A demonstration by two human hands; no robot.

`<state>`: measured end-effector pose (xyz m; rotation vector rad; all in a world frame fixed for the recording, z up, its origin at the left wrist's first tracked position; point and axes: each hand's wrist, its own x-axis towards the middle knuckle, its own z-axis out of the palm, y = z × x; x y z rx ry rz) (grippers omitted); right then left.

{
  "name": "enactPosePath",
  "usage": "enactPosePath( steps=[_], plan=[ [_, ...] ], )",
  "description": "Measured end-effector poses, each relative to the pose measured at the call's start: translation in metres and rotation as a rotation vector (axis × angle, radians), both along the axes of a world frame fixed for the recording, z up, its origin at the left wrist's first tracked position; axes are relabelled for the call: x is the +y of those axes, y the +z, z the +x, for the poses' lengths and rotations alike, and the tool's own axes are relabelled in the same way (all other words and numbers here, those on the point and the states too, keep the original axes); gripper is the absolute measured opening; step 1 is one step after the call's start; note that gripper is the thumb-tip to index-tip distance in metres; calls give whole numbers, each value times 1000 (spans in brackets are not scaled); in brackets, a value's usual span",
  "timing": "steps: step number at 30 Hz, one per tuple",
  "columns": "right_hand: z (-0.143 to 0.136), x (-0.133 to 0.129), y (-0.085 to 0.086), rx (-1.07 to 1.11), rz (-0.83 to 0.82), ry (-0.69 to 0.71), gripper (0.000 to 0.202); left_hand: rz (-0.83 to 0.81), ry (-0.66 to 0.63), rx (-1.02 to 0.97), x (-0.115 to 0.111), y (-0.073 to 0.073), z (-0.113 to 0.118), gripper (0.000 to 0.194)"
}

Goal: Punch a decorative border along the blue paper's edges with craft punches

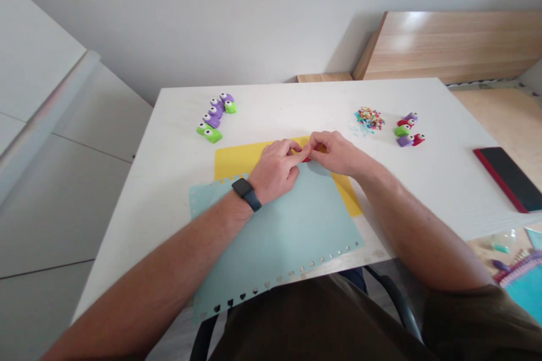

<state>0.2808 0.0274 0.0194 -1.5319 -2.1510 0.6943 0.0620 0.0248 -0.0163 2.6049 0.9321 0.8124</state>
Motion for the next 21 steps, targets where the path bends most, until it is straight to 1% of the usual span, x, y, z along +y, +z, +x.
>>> enactPosePath(
  steps=[4, 10, 15, 18, 21],
  plan=[
    [-1, -1, 1, 9, 0, -9, 17, 0, 8, -6, 0, 0, 0, 61],
    [0, -2, -1, 52, -15, -37, 14, -14, 19, -77, 0, -4, 0, 60],
    [1, -3, -1, 51, 34, -14, 15, -21, 9, -68, -2, -2, 0, 59],
    [0, -5, 5, 66, 26, 32, 17, -33, 60, -96, -4, -1, 0, 62],
    [-1, -7, 8, 91, 13, 73, 20, -42, 122, -105, -5, 0, 0, 60]
  ],
)
